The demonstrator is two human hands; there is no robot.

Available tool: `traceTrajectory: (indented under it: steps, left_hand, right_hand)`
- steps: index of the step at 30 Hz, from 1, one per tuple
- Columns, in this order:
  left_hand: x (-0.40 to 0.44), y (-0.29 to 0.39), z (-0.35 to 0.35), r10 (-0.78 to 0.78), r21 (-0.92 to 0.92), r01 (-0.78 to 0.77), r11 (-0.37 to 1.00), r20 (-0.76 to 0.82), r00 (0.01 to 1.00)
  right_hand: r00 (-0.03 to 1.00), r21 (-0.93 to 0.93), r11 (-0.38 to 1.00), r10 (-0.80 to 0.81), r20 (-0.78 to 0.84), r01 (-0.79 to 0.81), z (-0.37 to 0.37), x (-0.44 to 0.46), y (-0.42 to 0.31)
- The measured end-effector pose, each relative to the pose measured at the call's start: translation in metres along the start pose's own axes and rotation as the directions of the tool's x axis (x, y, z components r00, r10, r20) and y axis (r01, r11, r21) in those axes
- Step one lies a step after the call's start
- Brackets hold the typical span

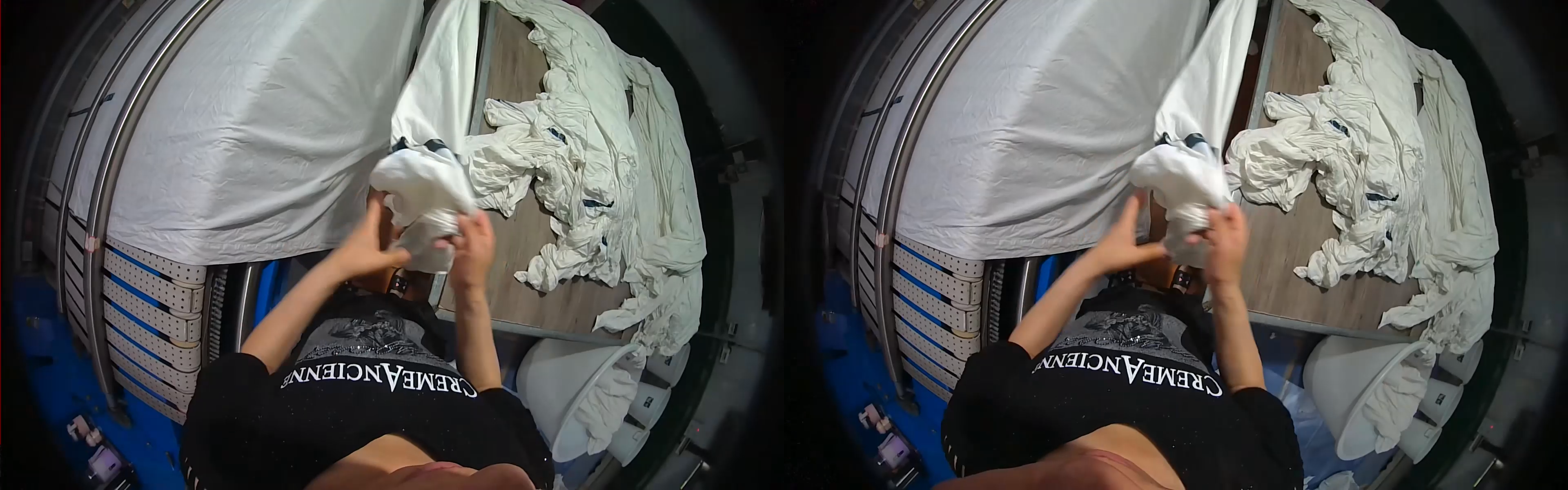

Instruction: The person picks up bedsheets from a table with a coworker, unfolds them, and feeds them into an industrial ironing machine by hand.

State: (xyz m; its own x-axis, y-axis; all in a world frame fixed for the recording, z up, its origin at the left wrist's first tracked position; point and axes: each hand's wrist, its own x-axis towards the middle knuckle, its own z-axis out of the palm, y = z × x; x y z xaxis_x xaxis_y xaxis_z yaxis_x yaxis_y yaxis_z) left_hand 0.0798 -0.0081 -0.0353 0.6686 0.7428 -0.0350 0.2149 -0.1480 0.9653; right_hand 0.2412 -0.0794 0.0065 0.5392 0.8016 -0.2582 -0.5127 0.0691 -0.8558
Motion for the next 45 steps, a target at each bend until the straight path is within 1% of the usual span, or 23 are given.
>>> traceTrajectory:
  steps: [1, 4, 7, 8, 9, 10, 12, 13, 15, 16, 18, 20, 22, 25, 26, 30, 33, 36, 38, 39, 40, 42, 45]
  left_hand:
    - [0.003, -0.036, 0.040, 0.189, -0.151, -0.188, 0.971, -0.006, 0.982]
    - [0.015, -0.063, 0.091, -0.280, -0.398, 0.361, 0.843, 0.250, 0.927]
    - [0.015, -0.023, 0.068, -0.255, -0.824, 0.372, 0.426, 0.285, 0.924]
    - [0.014, -0.008, 0.058, -0.252, -0.905, 0.350, 0.242, 0.289, 0.923]
    - [0.020, -0.001, 0.043, -0.578, -0.835, 0.489, 0.253, 0.275, 0.768]
    - [0.023, -0.014, 0.028, -0.475, -0.858, 0.462, 0.226, 0.317, 0.821]
    - [0.024, -0.007, -0.001, -0.460, -0.863, 0.482, 0.150, 0.371, 0.807]
    - [0.025, 0.001, -0.005, -0.491, -0.862, 0.475, 0.178, 0.340, 0.802]
    - [0.022, 0.008, -0.002, -0.521, -0.874, 0.432, 0.223, 0.267, 0.811]
    - [0.021, 0.009, -0.001, -0.541, -0.881, 0.389, 0.271, 0.195, 0.818]
    - [0.022, 0.003, -0.002, -0.536, -0.880, 0.371, 0.296, 0.168, 0.827]
    - [0.019, -0.007, -0.006, -0.531, -0.879, 0.352, 0.322, 0.141, 0.836]
    - [0.012, -0.023, -0.015, -0.560, -0.776, 0.416, 0.474, 0.099, 0.823]
    - [-0.007, -0.031, -0.012, -0.653, -0.588, 0.533, 0.609, 0.010, 0.757]
    - [-0.016, -0.044, -0.013, -0.623, -0.604, 0.543, 0.583, 0.097, 0.776]
    - [-0.073, -0.096, -0.025, -0.497, -0.443, 0.301, 0.845, -0.439, 0.748]
    - [-0.129, -0.123, -0.050, -0.308, -0.176, 0.346, 0.922, -0.873, 0.378]
    - [-0.147, -0.096, -0.071, 0.001, -0.016, 0.273, 0.962, -0.998, -0.062]
    - [-0.164, -0.106, -0.091, -0.093, -0.120, 0.171, 0.978, -0.983, -0.157]
    - [-0.163, -0.121, -0.095, -0.168, -0.192, 0.137, 0.972, -0.970, -0.174]
    - [-0.154, -0.105, -0.102, -0.373, -0.370, -0.175, 0.913, -0.928, 0.014]
    - [-0.147, -0.108, -0.113, -0.606, -0.621, -0.057, 0.781, -0.777, 0.170]
    - [-0.179, -0.101, -0.121, -0.606, -0.600, 0.112, 0.792, -0.751, 0.260]
  right_hand:
    - [0.990, -0.010, 0.999, 0.036, 0.139, -0.035, 0.014, 0.003, 0.012]
    - [0.932, -0.126, 0.992, 0.065, 0.358, -0.020, 0.045, 0.004, 0.026]
    - [0.770, -0.558, 0.639, -0.084, 0.633, 0.529, 0.043, 0.008, -0.002]
    - [0.749, -0.585, 0.509, -0.203, 0.631, 0.631, 0.031, 0.014, -0.007]
    - [0.706, -0.609, 0.361, -0.314, 0.634, 0.707, 0.015, 0.021, -0.009]
    - [0.694, -0.724, 0.148, -0.465, 0.550, 0.673, -0.010, 0.028, 0.000]
    - [0.910, -0.831, 0.430, -0.365, 0.197, 0.352, -0.046, 0.025, 0.025]
    - [0.980, -0.500, 0.862, 0.161, 0.120, -0.080, -0.055, 0.019, 0.034]
    - [0.784, 0.122, 0.796, 0.537, 0.311, -0.593, -0.061, -0.004, 0.050]
    - [0.801, 0.249, 0.771, 0.507, 0.318, -0.587, -0.041, -0.020, 0.043]
    - [0.843, -0.225, 0.860, 0.500, 0.198, -0.457, -0.045, -0.018, 0.053]
    - [0.904, -0.274, 0.908, 0.377, 0.201, -0.317, -0.038, -0.021, 0.039]
    - [0.961, -0.649, 0.754, 0.094, 0.260, 0.102, -0.047, -0.017, 0.029]
    - [0.928, -0.738, 0.571, -0.131, 0.350, 0.359, -0.055, -0.013, 0.024]
    - [0.971, -0.859, 0.452, -0.107, 0.216, 0.241, -0.072, -0.009, 0.032]
    - [0.976, -0.953, 0.287, -0.215, 0.037, 0.099, -0.100, -0.002, 0.034]
    - [0.985, -0.952, 0.255, -0.084, 0.151, 0.168, -0.101, -0.018, 0.055]
    - [0.979, -0.937, 0.291, 0.007, 0.205, 0.194, -0.089, -0.033, 0.084]
    - [0.979, -0.928, 0.321, 0.018, 0.205, 0.188, -0.067, -0.043, 0.100]
    - [0.973, -0.924, 0.317, 0.022, 0.230, 0.211, -0.062, -0.040, 0.102]
    - [0.970, -0.931, 0.286, 0.023, 0.242, 0.226, -0.059, -0.040, 0.100]
    - [0.964, -0.936, 0.244, 0.023, 0.266, 0.253, -0.049, -0.040, 0.101]
    - [0.949, -0.929, 0.222, 0.041, 0.311, 0.295, -0.040, -0.038, 0.101]
